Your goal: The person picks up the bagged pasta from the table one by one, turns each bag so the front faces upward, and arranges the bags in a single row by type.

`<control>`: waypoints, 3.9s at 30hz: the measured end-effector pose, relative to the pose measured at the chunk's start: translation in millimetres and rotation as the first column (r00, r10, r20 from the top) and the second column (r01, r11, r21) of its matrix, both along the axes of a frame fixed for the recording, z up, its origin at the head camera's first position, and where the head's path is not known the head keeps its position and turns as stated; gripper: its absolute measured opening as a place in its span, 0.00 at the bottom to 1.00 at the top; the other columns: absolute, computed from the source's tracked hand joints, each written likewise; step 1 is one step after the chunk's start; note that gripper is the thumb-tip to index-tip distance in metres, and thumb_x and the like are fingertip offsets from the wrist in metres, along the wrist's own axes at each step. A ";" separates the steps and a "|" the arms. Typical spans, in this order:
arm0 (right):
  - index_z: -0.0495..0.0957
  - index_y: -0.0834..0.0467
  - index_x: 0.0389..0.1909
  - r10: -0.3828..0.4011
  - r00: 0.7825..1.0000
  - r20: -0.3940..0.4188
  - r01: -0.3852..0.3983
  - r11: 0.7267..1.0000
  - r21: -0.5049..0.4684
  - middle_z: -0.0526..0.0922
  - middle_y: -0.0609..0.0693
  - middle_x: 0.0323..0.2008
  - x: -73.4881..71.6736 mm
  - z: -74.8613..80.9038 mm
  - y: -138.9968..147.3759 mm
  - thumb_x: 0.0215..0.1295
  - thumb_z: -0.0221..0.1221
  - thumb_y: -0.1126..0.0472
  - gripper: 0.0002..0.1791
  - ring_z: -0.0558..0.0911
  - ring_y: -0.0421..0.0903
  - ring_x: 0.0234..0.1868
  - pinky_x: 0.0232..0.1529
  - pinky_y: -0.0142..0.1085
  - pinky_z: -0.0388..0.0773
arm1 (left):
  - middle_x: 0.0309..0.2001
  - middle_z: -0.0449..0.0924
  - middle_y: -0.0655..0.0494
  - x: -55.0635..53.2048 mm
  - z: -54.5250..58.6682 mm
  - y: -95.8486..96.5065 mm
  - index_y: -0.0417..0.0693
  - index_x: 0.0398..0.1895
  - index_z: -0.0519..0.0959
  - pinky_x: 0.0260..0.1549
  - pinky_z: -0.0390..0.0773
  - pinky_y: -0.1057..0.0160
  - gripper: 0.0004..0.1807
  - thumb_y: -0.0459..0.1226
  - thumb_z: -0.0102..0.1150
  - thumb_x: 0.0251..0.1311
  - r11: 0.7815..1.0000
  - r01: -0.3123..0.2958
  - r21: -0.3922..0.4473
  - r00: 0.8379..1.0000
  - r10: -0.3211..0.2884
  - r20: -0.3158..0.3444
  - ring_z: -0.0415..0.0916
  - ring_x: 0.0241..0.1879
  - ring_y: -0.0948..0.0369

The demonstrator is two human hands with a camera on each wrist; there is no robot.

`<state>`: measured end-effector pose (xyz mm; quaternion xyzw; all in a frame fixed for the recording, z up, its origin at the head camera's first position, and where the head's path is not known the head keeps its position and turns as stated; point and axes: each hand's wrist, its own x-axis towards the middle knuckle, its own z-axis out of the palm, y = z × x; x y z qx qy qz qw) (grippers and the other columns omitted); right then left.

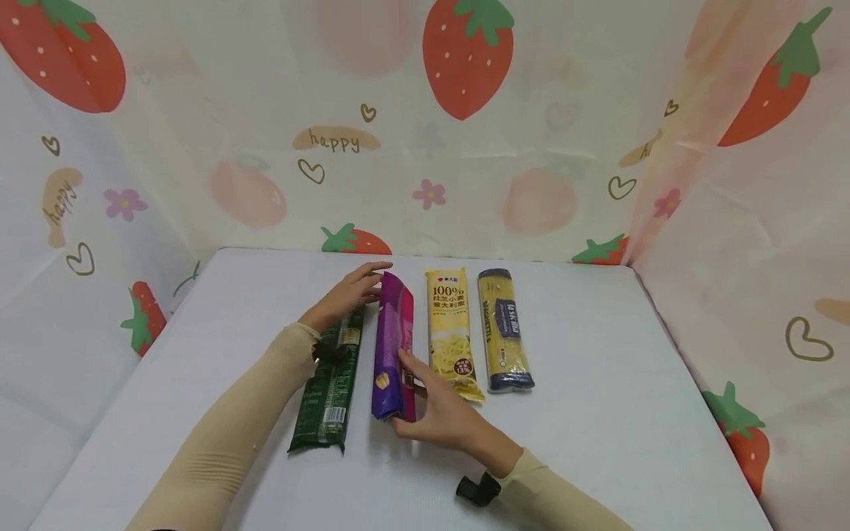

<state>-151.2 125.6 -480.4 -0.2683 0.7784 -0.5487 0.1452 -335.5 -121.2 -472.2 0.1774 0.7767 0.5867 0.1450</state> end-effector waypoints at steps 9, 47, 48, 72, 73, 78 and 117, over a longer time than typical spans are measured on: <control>0.49 0.52 0.88 -0.019 0.999 0.028 0.022 0.995 -0.102 0.57 0.59 0.83 -0.9 0.8 2.1 0.61 0.74 0.67 0.59 0.67 0.61 0.79 0.73 0.42 0.72 | 0.77 0.66 0.34 -3.1 -10.4 -0.8 0.40 0.85 0.58 0.71 0.73 0.42 0.33 0.30 0.52 0.82 0.998 -0.046 0.043 0.999 0.045 0.023 0.72 0.73 0.40; 0.52 0.55 0.87 -0.041 0.985 0.167 0.079 0.970 -0.231 0.57 0.62 0.83 -0.9 10.4 2.7 0.67 0.69 0.70 0.52 0.68 0.65 0.77 0.71 0.38 0.75 | 0.79 0.61 0.36 3.2 -24.4 -0.5 0.61 0.87 0.49 0.64 0.80 0.41 0.33 0.42 0.47 0.87 0.992 0.014 0.127 0.966 -0.046 0.254 0.73 0.71 0.36; 0.52 0.55 0.87 -0.038 0.985 0.170 0.076 0.971 -0.226 0.57 0.62 0.83 -0.7 10.9 3.3 0.68 0.69 0.69 0.52 0.68 0.65 0.78 0.71 0.39 0.75 | 0.79 0.61 0.35 3.8 -24.7 -0.6 0.60 0.88 0.49 0.64 0.80 0.41 0.33 0.42 0.47 0.87 0.992 0.011 0.124 0.967 -0.042 0.251 0.73 0.71 0.36; 0.53 0.40 0.88 -0.077 0.995 0.068 0.079 0.997 -0.026 0.62 0.63 0.81 -1.1 25.4 27.4 0.65 0.75 0.69 0.57 0.71 0.65 0.76 0.66 0.51 0.80 | 0.75 0.66 0.36 6.4 -16.8 -11.0 0.47 0.80 0.65 0.58 0.85 0.46 0.36 0.48 0.65 0.77 0.987 -0.157 0.027 0.980 0.152 0.128 0.81 0.61 0.41; 0.54 0.41 0.87 -0.085 0.994 0.064 0.086 0.996 -0.014 0.63 0.62 0.81 -1.3 25.0 28.0 0.65 0.75 0.68 0.57 0.72 0.65 0.76 0.66 0.51 0.80 | 0.75 0.66 0.36 6.7 -15.7 -11.5 0.47 0.81 0.65 0.58 0.85 0.46 0.36 0.48 0.65 0.77 0.988 -0.155 0.021 0.980 0.152 0.125 0.81 0.61 0.41; 0.53 0.49 0.88 -0.120 0.991 0.057 0.118 0.992 0.039 0.66 0.65 0.79 -2.7 22.3 28.9 0.66 0.74 0.68 0.55 0.74 0.66 0.73 0.65 0.51 0.81 | 0.78 0.62 0.37 6.0 -9.9 -14.2 0.49 0.82 0.65 0.60 0.84 0.45 0.34 0.42 0.64 0.78 0.991 -0.137 -0.005 0.984 0.136 0.118 0.80 0.64 0.40; 0.54 0.59 0.86 -0.262 0.956 0.130 0.253 0.964 0.083 0.62 0.62 0.81 -21.8 -7.0 -18.9 0.66 0.73 0.69 0.53 0.76 0.66 0.71 0.65 0.50 0.81 | 0.80 0.61 0.34 -24.9 -3.7 5.8 0.46 0.82 0.63 0.72 0.71 0.39 0.44 0.51 0.72 0.70 0.926 -0.094 -0.365 0.995 0.075 -0.065 0.65 0.76 0.39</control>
